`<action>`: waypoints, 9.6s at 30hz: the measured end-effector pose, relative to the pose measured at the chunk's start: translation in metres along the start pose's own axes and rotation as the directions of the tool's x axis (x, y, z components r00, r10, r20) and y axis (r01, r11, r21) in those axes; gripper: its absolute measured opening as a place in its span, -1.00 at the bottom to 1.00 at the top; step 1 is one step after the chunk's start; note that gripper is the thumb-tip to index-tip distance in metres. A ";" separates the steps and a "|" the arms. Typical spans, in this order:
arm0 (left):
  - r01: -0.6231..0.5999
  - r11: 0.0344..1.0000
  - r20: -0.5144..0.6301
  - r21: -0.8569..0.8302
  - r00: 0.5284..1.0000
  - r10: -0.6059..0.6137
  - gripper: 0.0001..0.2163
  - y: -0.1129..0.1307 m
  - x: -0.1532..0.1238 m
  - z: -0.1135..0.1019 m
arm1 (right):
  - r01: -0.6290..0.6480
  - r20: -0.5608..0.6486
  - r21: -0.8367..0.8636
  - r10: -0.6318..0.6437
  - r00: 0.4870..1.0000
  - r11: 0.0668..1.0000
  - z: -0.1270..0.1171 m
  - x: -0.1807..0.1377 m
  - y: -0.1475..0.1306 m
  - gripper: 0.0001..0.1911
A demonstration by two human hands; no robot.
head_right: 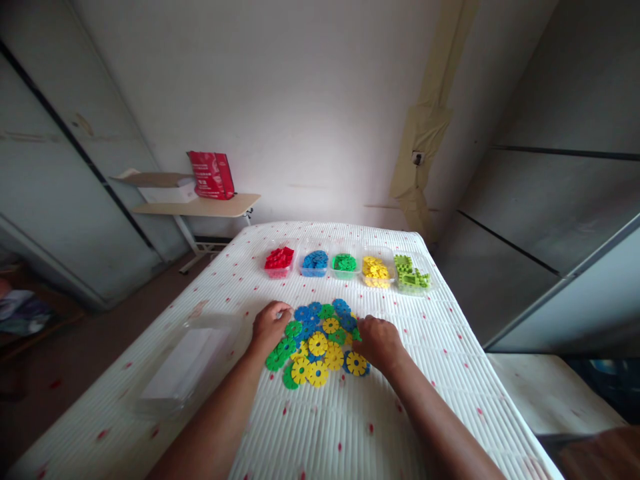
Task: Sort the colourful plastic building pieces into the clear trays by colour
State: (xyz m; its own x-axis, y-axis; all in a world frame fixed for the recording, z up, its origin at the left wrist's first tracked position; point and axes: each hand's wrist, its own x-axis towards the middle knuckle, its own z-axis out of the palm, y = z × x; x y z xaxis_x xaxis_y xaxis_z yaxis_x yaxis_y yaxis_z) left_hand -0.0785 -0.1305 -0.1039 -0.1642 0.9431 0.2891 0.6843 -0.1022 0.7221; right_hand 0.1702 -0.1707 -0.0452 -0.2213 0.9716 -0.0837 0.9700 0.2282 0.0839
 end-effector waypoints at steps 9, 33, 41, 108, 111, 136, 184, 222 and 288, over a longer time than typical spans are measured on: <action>0.003 1.000 0.005 0.011 1.000 -0.003 -0.89 0.000 0.000 -0.001 | 0.004 -0.022 0.017 -0.003 1.000 1.000 0.002 0.001 0.002 -0.64; 0.015 1.000 0.024 0.017 1.000 -0.016 -0.90 0.004 0.000 -0.003 | 0.176 -0.133 0.349 -0.138 0.981 0.920 0.003 0.008 0.021 -0.57; 0.015 1.000 0.022 0.015 1.000 -0.015 -0.89 0.004 0.000 -0.003 | 0.156 -0.066 0.245 -0.144 0.987 0.957 0.006 0.012 0.017 -0.60; 0.002 1.000 0.029 0.024 1.000 -0.003 -0.89 0.001 0.000 -0.001 | -0.044 -0.116 0.118 0.058 0.992 0.992 0.014 0.028 0.028 -0.78; 0.011 1.000 0.030 0.027 0.999 -0.012 -0.89 0.004 -0.001 -0.003 | -0.033 -0.124 0.109 0.046 0.991 0.993 0.015 0.028 0.027 -0.75; 0.032 0.998 0.053 -0.050 0.998 -0.030 -0.90 0.003 0.001 -0.005 | 0.146 -0.658 0.247 0.055 0.751 0.958 0.010 0.056 0.048 -0.70; 0.124 0.986 0.278 0.110 0.949 -0.150 -0.81 0.016 -0.008 -0.020 | -0.291 -0.319 0.506 0.490 0.811 0.812 0.057 0.027 0.098 -0.63; -0.140 0.976 0.255 -0.167 0.950 0.180 -0.52 0.016 -0.031 -0.031 | -0.189 -0.413 0.483 0.412 0.812 0.855 0.055 0.027 0.089 -0.68; -0.056 0.915 0.347 0.400 0.933 -0.094 -0.75 0.040 0.019 0.004 | -0.035 -0.520 0.443 0.288 0.804 0.896 0.051 0.042 0.057 -0.66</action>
State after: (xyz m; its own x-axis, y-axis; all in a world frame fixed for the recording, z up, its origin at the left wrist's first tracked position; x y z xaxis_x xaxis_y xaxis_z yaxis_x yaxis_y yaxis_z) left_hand -0.0515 -0.1154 -0.0716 0.0286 0.9995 -0.0159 0.9193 -0.0201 0.3930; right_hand 0.2210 -0.1200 -0.0948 0.0495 0.8794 0.4735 0.9212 0.1430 -0.3618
